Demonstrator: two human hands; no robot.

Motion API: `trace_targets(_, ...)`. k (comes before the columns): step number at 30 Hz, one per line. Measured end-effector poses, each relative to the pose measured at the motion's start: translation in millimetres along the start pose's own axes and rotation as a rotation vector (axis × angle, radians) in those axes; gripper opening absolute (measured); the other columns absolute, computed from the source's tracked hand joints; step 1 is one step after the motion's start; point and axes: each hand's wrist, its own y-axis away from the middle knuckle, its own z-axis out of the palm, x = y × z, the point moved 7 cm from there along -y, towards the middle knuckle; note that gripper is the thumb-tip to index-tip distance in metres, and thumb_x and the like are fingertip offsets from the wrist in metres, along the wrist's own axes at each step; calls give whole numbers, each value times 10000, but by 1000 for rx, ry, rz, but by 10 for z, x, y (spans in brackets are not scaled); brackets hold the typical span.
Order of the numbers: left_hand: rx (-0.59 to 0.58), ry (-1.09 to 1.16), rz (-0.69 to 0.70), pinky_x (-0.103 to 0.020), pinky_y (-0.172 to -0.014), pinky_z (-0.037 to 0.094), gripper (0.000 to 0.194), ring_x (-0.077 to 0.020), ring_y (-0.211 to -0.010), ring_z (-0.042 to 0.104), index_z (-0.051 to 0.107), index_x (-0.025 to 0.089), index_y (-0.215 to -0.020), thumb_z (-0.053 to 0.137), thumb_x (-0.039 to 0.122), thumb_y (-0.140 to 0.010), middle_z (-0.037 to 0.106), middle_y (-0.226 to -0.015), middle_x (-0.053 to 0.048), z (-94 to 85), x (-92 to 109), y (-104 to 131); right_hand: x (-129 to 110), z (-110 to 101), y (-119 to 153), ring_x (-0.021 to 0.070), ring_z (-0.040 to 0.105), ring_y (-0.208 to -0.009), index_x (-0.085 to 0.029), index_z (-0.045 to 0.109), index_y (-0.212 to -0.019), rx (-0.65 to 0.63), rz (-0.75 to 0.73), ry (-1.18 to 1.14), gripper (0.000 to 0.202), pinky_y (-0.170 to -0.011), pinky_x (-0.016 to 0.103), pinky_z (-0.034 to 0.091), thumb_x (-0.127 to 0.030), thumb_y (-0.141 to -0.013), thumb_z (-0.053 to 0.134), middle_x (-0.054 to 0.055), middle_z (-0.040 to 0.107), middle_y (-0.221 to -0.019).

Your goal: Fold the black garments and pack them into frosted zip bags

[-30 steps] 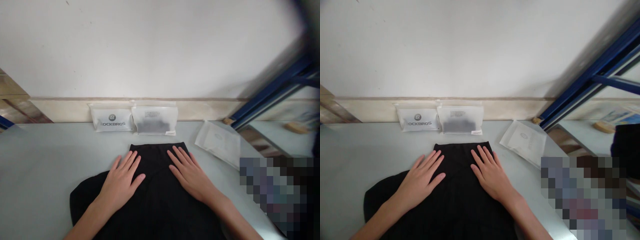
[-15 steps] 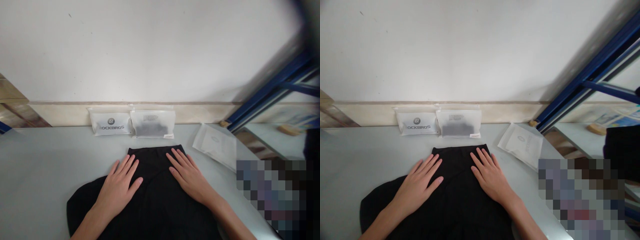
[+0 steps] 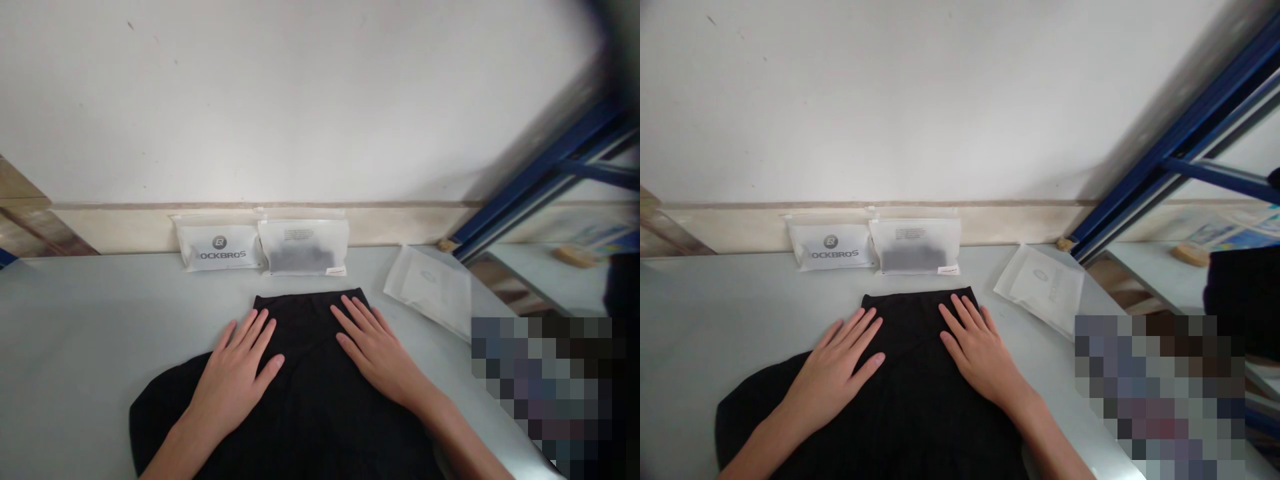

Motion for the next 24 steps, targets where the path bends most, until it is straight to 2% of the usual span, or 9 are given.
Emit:
trace_targets(10, -18, -5, 2, -505, -1042, 361, 515, -240, -1337, 308, 379, 196, -1378, 296, 463, -946, 313, -1455, -29, -2, -9, -3, -9, -31, 14, 281, 241, -1342, -213, 376, -1393, 51, -33, -3, 448, -1026, 550, 315, -352, -972, 318, 97, 303, -1458)
trace_targets(14, -9, 5, -3, -510, -1026, 384, 470, -247, -1321, 339, 463, 202, -1323, 290, 436, -954, 385, -1419, -23, -179, 59, -44, -83, -248, -32, 270, 306, -1317, -185, 447, -1343, 127, -12, -3, 413, -1048, 556, 279, -320, -975, 318, 101, 395, -1407)
trace_targets(17, 12, 28, 53, -477, -1042, 379, 430, -219, -1315, 352, 470, 211, -1317, 283, 372, -965, 414, -1403, -6, -281, 258, -144, -274, -400, -139, 257, 343, -1296, -130, 463, -1321, 162, 10, -42, 404, -1074, 542, 237, -257, -971, 309, 121, 433, -1376)
trace_targets(19, 27, 19, 94, -448, -1038, 393, 432, -210, -1312, 357, 450, 190, -1332, 296, 351, -961, 386, -1418, -20, -237, 400, -218, -430, -378, -218, 275, 321, -1306, -127, 466, -1320, 119, -5, -66, 402, -1062, 548, 254, -246, -959, 332, 128, 411, -1392)
trace_targets(21, 46, -3, 96, -465, -1014, 415, 458, -242, -1304, 367, 443, 136, -1334, 324, 356, -950, 362, -1423, -70, -116, 475, -272, -513, -288, -271, 302, 281, -1323, -161, 466, -1326, 77, -11, -64, 405, -1044, 578, 258, -285, -956, 357, 118, 377, -1417)
trace_targets(24, 92, -36, 67, -508, -988, 425, 501, -285, -1291, 379, 428, 111, -1343, 360, 390, -932, 354, -1421, -113, 69, 459, -293, -448, -136, -282, 314, 248, -1335, -222, 419, -1364, 56, 22, -57, 434, -1026, 607, 253, -371, -963, 343, 96, 319, -1451)
